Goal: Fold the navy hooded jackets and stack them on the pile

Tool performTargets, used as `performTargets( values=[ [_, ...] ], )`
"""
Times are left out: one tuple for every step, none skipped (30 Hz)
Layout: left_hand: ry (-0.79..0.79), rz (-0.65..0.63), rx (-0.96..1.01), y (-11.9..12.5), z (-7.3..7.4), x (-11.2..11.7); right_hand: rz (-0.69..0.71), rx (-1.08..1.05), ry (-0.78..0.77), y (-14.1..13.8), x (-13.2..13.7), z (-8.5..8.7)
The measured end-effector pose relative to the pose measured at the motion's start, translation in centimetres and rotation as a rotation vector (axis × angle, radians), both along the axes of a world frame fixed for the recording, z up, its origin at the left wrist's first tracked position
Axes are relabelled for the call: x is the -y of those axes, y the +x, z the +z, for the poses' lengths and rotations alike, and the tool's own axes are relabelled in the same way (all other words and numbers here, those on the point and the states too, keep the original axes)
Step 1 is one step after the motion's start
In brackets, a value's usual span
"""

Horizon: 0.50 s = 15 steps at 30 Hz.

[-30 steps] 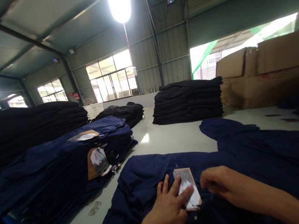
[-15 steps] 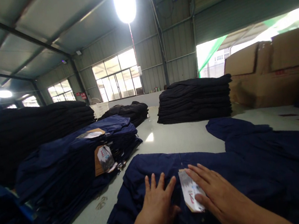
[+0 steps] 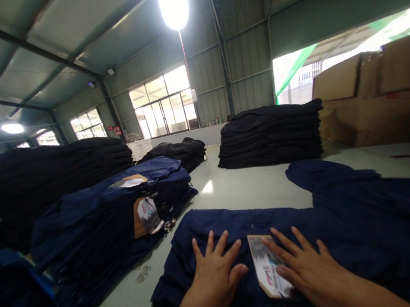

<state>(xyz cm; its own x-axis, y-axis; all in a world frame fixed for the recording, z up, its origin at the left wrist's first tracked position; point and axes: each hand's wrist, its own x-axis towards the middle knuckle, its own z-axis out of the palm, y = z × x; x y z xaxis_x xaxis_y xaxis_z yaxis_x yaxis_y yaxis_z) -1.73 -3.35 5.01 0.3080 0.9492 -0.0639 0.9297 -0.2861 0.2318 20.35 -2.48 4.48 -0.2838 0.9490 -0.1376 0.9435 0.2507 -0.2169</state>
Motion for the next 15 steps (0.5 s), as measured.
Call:
performTargets(
  values=[
    [0.005, -0.021, 0.006, 0.1, -0.2, -0.1, -0.039, 0.01, 0.019, 0.2, -0.2, -0.1],
    [-0.015, -0.022, 0.007, 0.2, -0.5, -0.2, -0.076, 0.015, 0.022, 0.3, -0.3, -0.3],
    [-0.054, -0.003, 0.003, 0.2, -0.9, -0.3, -0.104, 0.012, 0.008, 0.5, -0.4, -0.5],
    [-0.103, 0.029, -0.004, 0.2, -1.2, -0.3, -0.121, 0.004, -0.018, 0.6, -0.4, -0.8],
    [-0.148, 0.061, -0.012, 0.2, -1.5, -0.2, -0.131, -0.004, -0.049, 0.7, -0.4, -1.0],
    [-0.184, 0.088, -0.016, 0.2, -1.8, -0.2, -0.136, -0.01, -0.075, 0.7, -0.3, -1.3],
    [-0.207, 0.105, -0.019, 0.1, -1.9, -0.1, -0.137, -0.011, -0.088, 0.7, -0.2, -1.5],
    [-0.222, 0.109, -0.019, 0.1, -2.0, 0.0, -0.139, -0.01, -0.09, 0.6, -0.1, -1.6],
    [-0.233, 0.106, -0.017, 0.1, -1.9, 0.1, -0.14, -0.008, -0.09, 0.5, 0.1, -1.7],
    [-0.245, 0.101, -0.015, 0.1, -1.7, 0.2, -0.139, -0.007, -0.092, 0.5, 0.2, -1.6],
    [-0.258, 0.097, -0.011, 0.1, -1.5, 0.3, -0.137, -0.007, -0.097, 0.4, 0.2, -1.4],
    [-0.265, 0.092, -0.006, 0.0, -1.2, 0.3, -0.131, -0.003, -0.104, 0.4, 0.2, -1.2],
    [-0.259, 0.083, 0.001, 0.0, -1.0, 0.3, -0.118, 0.005, -0.107, 0.4, 0.2, -0.9],
    [-0.234, 0.072, 0.007, 0.0, -0.7, 0.2, -0.101, 0.015, -0.1, 0.4, 0.0, -0.6],
    [-0.194, 0.062, 0.008, -0.1, -0.5, 0.1, -0.088, 0.025, -0.083, 0.5, -0.2, -0.3]
  ],
)
